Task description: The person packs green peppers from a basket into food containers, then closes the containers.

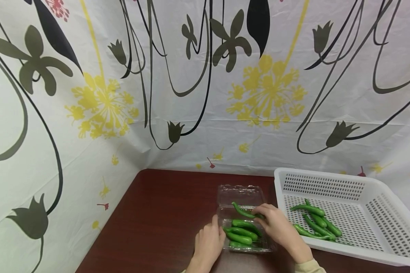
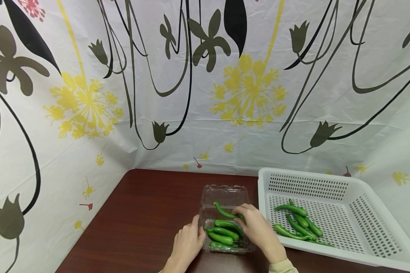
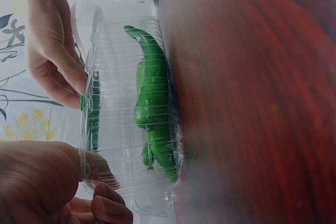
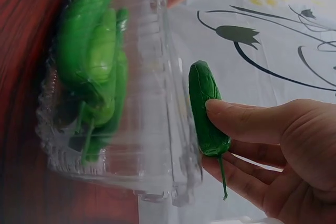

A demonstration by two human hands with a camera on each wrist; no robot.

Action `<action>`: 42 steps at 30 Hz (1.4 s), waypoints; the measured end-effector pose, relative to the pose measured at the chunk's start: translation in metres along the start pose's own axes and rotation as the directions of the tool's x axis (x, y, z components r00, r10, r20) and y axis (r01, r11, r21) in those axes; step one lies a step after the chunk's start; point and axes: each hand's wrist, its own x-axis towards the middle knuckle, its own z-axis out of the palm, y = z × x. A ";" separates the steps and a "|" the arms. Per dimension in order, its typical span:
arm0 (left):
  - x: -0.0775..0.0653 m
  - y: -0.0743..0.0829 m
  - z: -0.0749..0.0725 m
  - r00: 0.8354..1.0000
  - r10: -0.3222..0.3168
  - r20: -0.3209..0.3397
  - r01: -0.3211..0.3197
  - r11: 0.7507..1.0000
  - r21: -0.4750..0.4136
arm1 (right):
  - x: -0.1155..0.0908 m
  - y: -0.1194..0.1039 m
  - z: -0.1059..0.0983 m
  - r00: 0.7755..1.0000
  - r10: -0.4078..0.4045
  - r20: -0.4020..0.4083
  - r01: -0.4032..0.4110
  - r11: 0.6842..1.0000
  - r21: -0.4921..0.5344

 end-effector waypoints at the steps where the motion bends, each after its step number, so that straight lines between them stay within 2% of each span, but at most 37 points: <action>1: 0.000 0.000 0.000 1.000 0.000 0.001 0.000 1.000 0.000 | 0.000 0.000 0.001 1.000 0.001 0.008 -0.001 1.000 0.002; 11: 0.000 0.001 -0.001 1.000 -0.014 0.023 0.014 1.000 -0.004 | 0.001 -0.002 0.005 1.000 0.001 0.029 -0.002 1.000 0.018; 21: 0.001 0.000 -0.001 1.000 -0.008 0.014 0.008 1.000 -0.006 | 0.001 -0.004 0.012 0.997 0.005 0.073 -0.008 0.999 0.031; 27: 0.001 0.000 0.000 0.999 -0.013 0.035 0.013 1.000 -0.011 | 0.000 -0.004 0.016 0.994 0.021 0.108 -0.023 0.999 0.024; 42: 0.000 0.000 0.000 1.000 -0.004 0.001 0.004 1.000 0.005 | -0.002 -0.001 0.023 0.989 0.029 0.147 -0.036 0.998 0.042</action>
